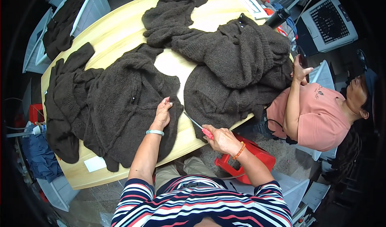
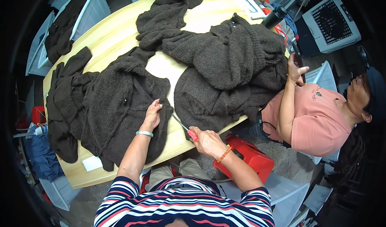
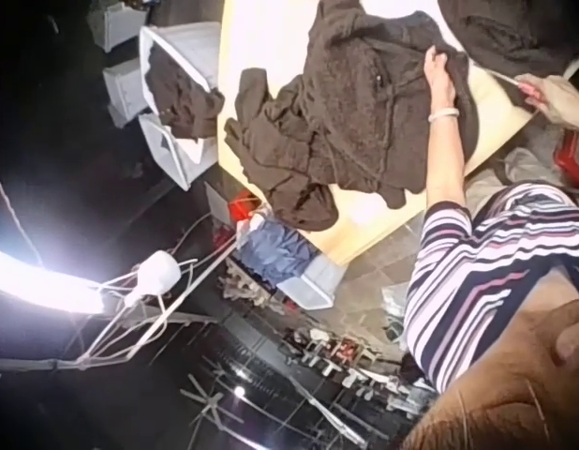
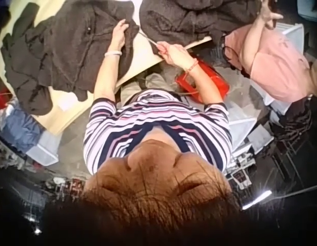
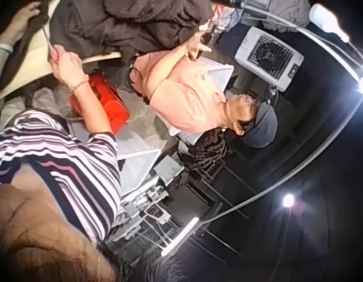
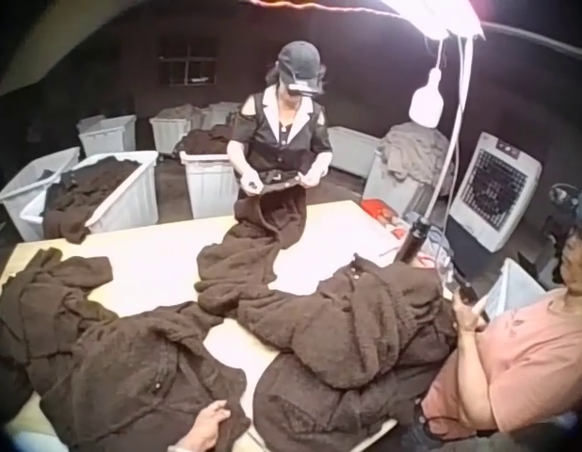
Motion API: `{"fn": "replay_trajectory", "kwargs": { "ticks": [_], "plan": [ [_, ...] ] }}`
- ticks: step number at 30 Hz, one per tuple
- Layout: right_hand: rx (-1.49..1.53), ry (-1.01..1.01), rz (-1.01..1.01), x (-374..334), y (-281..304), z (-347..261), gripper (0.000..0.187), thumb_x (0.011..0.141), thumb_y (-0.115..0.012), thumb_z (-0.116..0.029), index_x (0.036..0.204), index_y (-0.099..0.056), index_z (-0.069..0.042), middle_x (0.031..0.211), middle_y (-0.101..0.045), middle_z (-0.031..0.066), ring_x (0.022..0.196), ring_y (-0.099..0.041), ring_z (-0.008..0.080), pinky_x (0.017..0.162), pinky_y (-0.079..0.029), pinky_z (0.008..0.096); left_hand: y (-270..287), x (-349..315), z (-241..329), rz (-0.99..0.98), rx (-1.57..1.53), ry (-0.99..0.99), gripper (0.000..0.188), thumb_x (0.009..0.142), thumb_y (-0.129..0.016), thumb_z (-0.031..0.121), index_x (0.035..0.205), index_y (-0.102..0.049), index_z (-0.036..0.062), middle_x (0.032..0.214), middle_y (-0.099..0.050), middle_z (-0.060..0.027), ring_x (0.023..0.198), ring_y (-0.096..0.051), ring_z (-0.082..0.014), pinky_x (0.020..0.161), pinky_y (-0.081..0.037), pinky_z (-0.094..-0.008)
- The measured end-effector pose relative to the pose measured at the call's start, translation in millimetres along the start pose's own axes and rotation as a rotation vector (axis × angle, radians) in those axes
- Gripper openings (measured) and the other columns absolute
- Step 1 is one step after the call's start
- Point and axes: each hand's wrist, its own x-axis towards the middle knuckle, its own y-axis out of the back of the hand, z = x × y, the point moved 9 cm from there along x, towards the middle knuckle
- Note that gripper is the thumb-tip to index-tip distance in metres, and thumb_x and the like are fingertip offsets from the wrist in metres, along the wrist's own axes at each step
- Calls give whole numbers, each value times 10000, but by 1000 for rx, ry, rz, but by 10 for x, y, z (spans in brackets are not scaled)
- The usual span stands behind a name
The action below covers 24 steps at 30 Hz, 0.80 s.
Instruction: Trim excess threads from brown fleece garments using scissors at a production workbench.
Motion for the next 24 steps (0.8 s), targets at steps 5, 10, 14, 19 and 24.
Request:
{"fn": "replay_trajectory", "kwargs": {
  "ticks": [5,10,14,19,24],
  "plan": [
    [-5,68,36,32,-65,-67,420,884,-587,-214,1269,-511,-64,867,-660,264,836,-646,436,787,-519,502,15,-94,18,97,-194,95,362,886,-645,107,1222,-536,26,1083,-599,10,1025,-531,-82,982,-381,-259],
    [-4,31,29,20,-111,16,401,889,-566,-214,1263,-521,-72,890,-671,255,842,-656,428,803,-521,501,-450,-130,144,-29,438,-123,376,812,-760,115,1133,-582,34,971,-613,26,839,-543,-55,774,-451,-225],
    [-19,19,93,3,-59,59,385,893,-557,-217,1250,-527,-76,872,-672,247,830,-657,427,795,-519,506,-320,-101,176,71,773,-206,230,842,-734,136,1005,-634,10,898,-647,14,807,-577,-67,739,-468,-225],
    [-27,22,65,-51,-105,38,352,898,-545,-219,1223,-541,-83,858,-671,246,832,-657,422,786,-517,508,-226,-82,50,98,365,-153,113,878,-684,85,957,-677,4,862,-657,23,731,-557,-59,671,-455,-216],
    [-4,6,33,-6,-93,18,346,901,-547,-225,1226,-537,-107,867,-670,251,848,-649,440,790,-507,523,-97,-56,-57,101,407,-100,125,874,-686,64,979,-676,-3,918,-678,-13,781,-606,-93,710,-494,-238]
  ]
}}
